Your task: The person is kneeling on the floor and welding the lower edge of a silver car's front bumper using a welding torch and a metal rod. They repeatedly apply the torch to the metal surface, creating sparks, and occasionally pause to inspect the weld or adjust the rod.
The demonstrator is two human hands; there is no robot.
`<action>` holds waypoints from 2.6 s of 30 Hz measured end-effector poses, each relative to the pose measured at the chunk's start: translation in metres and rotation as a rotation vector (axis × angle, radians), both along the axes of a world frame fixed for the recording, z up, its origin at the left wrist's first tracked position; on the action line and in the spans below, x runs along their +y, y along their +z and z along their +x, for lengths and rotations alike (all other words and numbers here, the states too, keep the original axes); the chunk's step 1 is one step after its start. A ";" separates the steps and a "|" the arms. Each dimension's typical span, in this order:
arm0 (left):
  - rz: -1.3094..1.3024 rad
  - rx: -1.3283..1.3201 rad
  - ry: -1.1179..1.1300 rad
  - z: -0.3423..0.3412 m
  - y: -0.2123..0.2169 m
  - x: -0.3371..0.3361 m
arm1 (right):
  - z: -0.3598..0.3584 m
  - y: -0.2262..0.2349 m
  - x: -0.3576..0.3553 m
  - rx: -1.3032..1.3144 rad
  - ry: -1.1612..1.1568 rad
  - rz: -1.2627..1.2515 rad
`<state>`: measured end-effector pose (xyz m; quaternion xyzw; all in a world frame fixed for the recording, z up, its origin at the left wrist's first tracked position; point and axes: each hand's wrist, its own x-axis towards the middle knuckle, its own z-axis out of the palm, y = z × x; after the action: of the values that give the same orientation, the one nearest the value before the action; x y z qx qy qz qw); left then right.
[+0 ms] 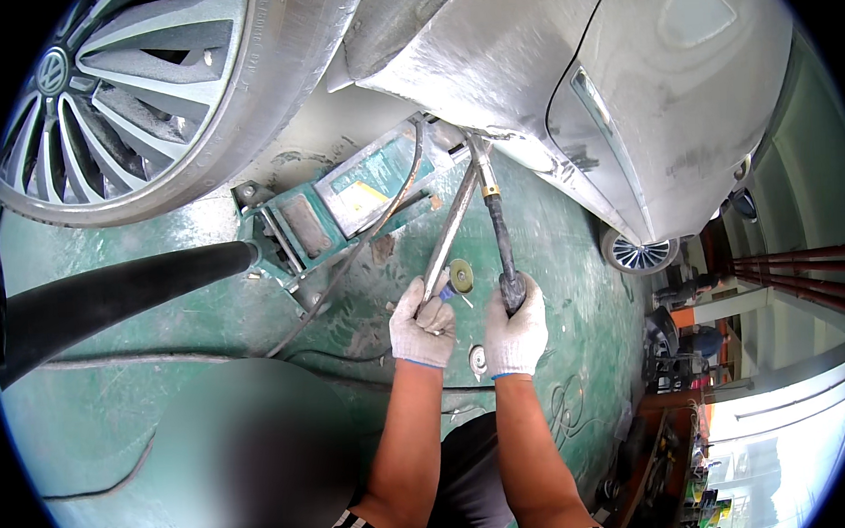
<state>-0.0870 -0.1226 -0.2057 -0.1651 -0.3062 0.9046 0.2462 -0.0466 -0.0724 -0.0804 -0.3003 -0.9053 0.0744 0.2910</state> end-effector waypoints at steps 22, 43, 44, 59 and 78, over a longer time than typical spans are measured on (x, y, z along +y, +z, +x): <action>-0.040 -0.053 -0.084 0.003 0.009 -0.001 | -0.001 0.001 0.000 -0.015 -0.022 0.041; 0.090 0.132 -0.019 -0.016 -0.011 -0.005 | -0.003 0.028 -0.027 -0.107 0.026 0.217; 0.038 0.104 -0.035 -0.026 -0.015 -0.013 | -0.012 0.027 -0.031 -0.106 0.063 0.187; 0.010 0.180 -0.064 -0.013 -0.026 -0.014 | 0.014 0.010 -0.016 -0.092 0.032 0.097; 0.071 0.361 0.053 -0.014 -0.018 -0.011 | 0.009 0.027 -0.015 -0.111 0.107 0.009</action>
<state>-0.1015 -0.1333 -0.2240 0.0168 -0.2933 0.9143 0.2790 -0.0380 -0.0875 -0.0534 -0.2540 -0.9351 0.0692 0.2372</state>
